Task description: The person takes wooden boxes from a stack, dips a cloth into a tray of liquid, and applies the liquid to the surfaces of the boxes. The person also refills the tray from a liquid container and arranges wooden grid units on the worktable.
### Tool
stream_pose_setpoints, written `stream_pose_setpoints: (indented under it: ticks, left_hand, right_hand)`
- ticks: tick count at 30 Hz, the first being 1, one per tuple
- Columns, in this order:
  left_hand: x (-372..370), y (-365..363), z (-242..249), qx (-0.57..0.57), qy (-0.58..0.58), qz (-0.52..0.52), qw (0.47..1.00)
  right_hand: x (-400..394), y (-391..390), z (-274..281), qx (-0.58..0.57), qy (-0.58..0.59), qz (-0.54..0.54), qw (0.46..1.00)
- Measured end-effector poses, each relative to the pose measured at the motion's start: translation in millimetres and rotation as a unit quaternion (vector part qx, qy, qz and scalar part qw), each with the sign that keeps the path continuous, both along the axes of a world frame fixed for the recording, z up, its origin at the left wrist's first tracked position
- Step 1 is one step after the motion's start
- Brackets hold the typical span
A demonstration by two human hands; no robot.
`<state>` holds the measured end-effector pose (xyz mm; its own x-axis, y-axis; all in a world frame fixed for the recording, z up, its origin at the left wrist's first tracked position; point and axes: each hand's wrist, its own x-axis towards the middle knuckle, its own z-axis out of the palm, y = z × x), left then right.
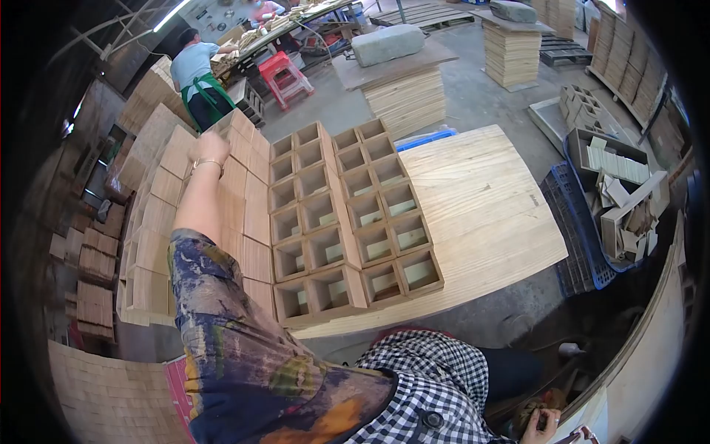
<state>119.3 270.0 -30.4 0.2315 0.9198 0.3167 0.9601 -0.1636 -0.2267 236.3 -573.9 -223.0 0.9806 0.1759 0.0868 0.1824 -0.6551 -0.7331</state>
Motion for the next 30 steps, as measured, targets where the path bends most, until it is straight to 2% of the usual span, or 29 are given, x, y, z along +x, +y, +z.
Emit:
stream_pose_setpoints:
  ticks: [2,4,6,10,11,12,15,20,21,22,24,25,26,29,30]
  left_hand:
    - [24.2,-33.9,8.4,0.085,0.044,-0.041,0.995]
    - [39.6,-51.4,7.3,0.073,0.138,-0.130,0.979]
    - [50.6,-62.7,-1.1,0.011,0.219,-0.194,0.956]
    - [50.6,-40.9,-56.6,-0.009,0.369,-0.056,0.928]
    - [45.2,-38.4,-67.3,-0.018,0.373,-0.040,0.927]
    - [43.3,-39.2,-75.5,-0.023,0.363,-0.037,0.931]
    - [33.4,-46.0,-90.7,-0.049,0.330,-0.035,0.942]
    - [43.6,-41.5,-102.8,-0.087,0.270,-0.046,0.958]
    - [44.6,-41.5,-104.3,-0.092,0.259,-0.050,0.960]
    - [44.9,-41.9,-105.1,-0.096,0.250,-0.053,0.962]
    - [46.1,-44.8,-107.7,-0.107,0.236,-0.062,0.964]
    - [46.4,-46.0,-107.4,-0.111,0.229,-0.065,0.965]
    - [46.2,-46.6,-107.2,-0.115,0.222,-0.072,0.966]
    - [55.1,-42.1,-110.5,-0.130,0.188,-0.111,0.967]
    - [67.5,-39.0,-116.5,-0.141,0.179,-0.136,0.964]
  right_hand:
    - [1.6,-0.4,1.1,-0.012,-0.004,0.003,1.000]
    - [-0.3,-3.1,-0.3,-0.013,0.019,-0.006,1.000]
    - [1.1,-1.2,1.8,-0.014,0.007,0.009,1.000]
    - [2.3,-22.0,-22.5,-0.076,-0.110,0.071,0.988]
    - [10.4,-24.3,-25.8,-0.089,-0.145,0.088,0.981]
    - [2.2,-12.3,-16.1,-0.012,-0.086,0.042,0.995]
    - [5.8,-24.0,-25.4,-0.029,-0.074,0.070,0.994]
    - [-2.5,-15.5,-11.0,-0.018,-0.048,0.025,0.998]
    - [15.2,-31.2,-27.8,-0.067,-0.245,0.150,0.956]
    - [47.7,-62.8,-62.7,-0.114,-0.425,0.268,0.857]
    - [42.5,-57.5,-55.5,-0.119,-0.447,0.286,0.839]
    - [17.7,-47.0,-47.5,-0.074,-0.299,0.187,0.933]
    - [3.9,-23.4,-28.3,-0.022,-0.138,0.079,0.987]
    - [-3.3,0.0,-13.3,0.029,-0.077,0.037,0.996]
    - [2.3,6.8,-13.9,-0.006,-0.128,0.045,0.991]
